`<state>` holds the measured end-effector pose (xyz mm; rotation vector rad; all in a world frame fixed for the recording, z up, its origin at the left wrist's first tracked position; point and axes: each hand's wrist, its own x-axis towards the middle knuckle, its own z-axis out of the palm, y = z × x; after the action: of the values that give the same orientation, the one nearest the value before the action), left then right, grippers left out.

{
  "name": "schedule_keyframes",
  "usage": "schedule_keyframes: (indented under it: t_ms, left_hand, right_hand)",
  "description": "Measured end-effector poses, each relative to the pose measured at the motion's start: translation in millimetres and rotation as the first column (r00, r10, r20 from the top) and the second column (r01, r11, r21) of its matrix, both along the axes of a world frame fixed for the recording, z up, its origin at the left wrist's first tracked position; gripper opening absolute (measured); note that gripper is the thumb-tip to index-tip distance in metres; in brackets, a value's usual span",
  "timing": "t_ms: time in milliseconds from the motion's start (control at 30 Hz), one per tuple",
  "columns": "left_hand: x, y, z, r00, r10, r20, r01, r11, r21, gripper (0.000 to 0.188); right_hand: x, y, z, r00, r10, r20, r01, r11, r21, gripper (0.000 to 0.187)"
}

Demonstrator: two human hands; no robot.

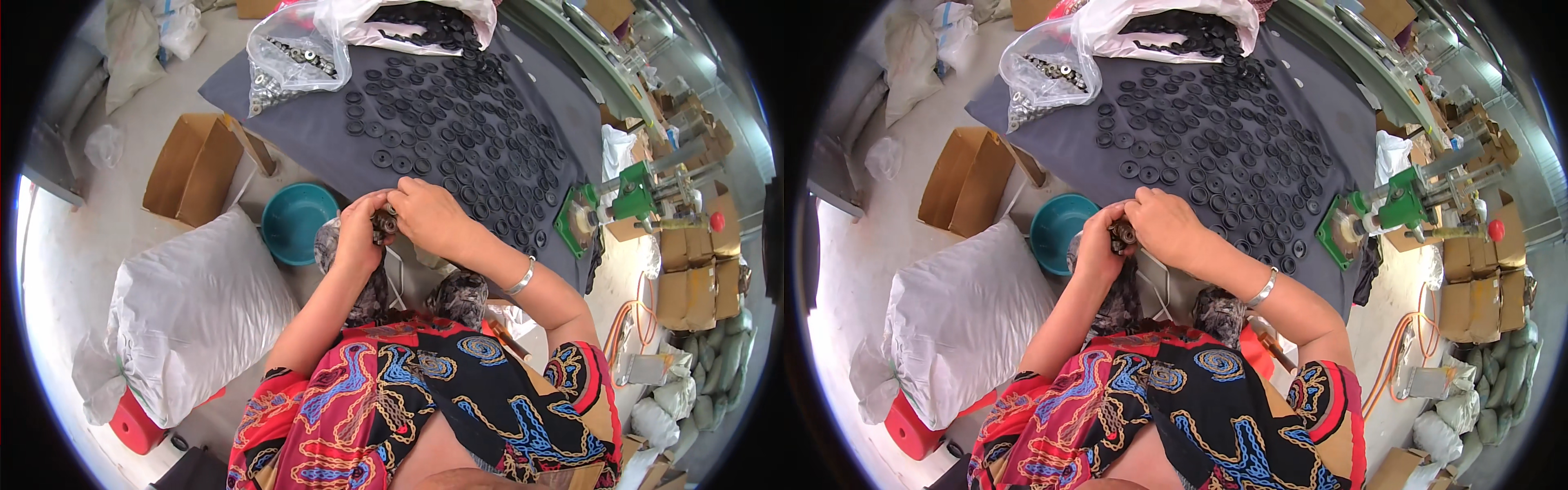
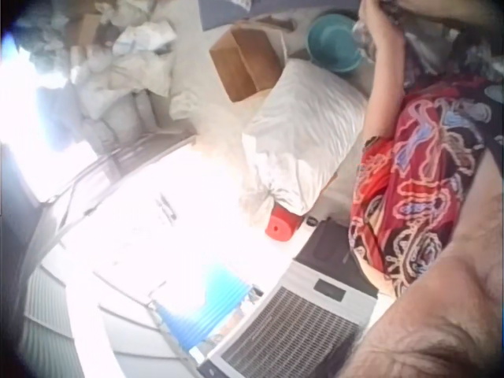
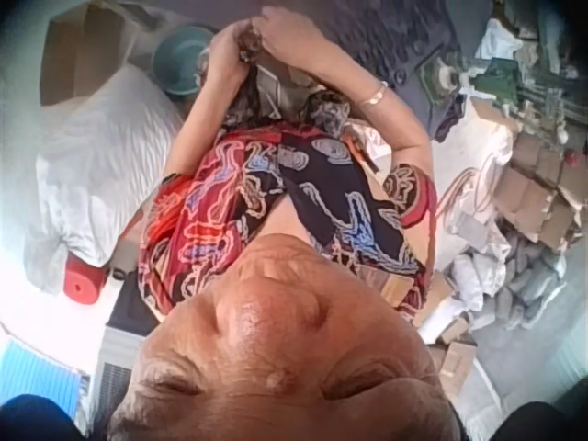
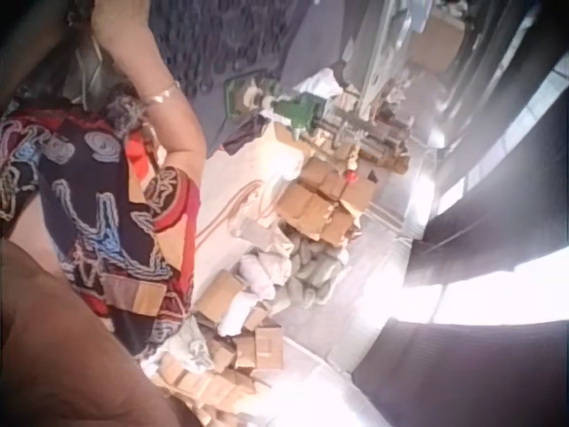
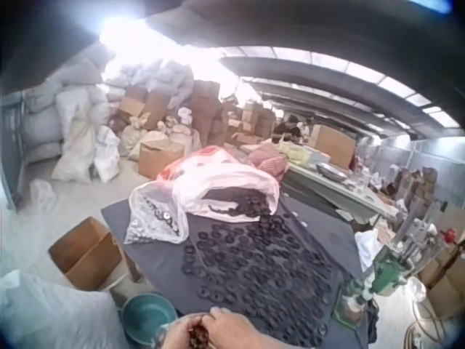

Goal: The person sits at a workbench and sorts a large pile of black rubber washers by hand, arranging them into neat rows on a grey mat. They then pick up a handful of metal washers from a plastic bag and place them into a blue bowl.

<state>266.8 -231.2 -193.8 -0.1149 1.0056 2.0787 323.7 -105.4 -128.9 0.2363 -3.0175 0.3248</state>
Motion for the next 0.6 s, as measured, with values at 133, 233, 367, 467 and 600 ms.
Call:
schedule_keyframes:
  t_ms: [133,233,367,467,600]
  left_hand:
    - [-11.2,3.4,-1.0,0.990,-0.021,0.138,0.012,0.998,0.067,0.022]
    - [-20.7,5.7,-10.9,0.942,-0.118,0.314,0.053,0.977,0.206,0.025]
    - [-22.7,5.0,-23.2,0.905,-0.170,0.389,0.044,0.949,0.312,0.027]
    - [-21.6,1.0,-23.7,0.889,-0.183,0.420,0.008,0.922,0.386,0.028]
    - [-22.3,-2.8,-24.0,0.879,-0.131,0.458,-0.062,0.922,0.382,0.031]
  right_hand:
    - [-17.2,19.0,-0.5,1.000,0.029,-0.003,-0.029,0.993,-0.116,0.019]
    - [-39.6,35.8,0.7,0.997,-0.041,-0.066,0.020,0.954,-0.300,0.017]
    - [-81.2,55.3,-2.1,0.976,-0.180,-0.126,0.111,0.899,-0.424,0.014]
    - [-105.3,64.4,-13.8,0.973,-0.195,-0.127,0.139,0.926,-0.352,0.016]
    - [-123.4,65.6,-27.5,0.979,-0.179,-0.093,0.150,0.955,-0.257,0.018]
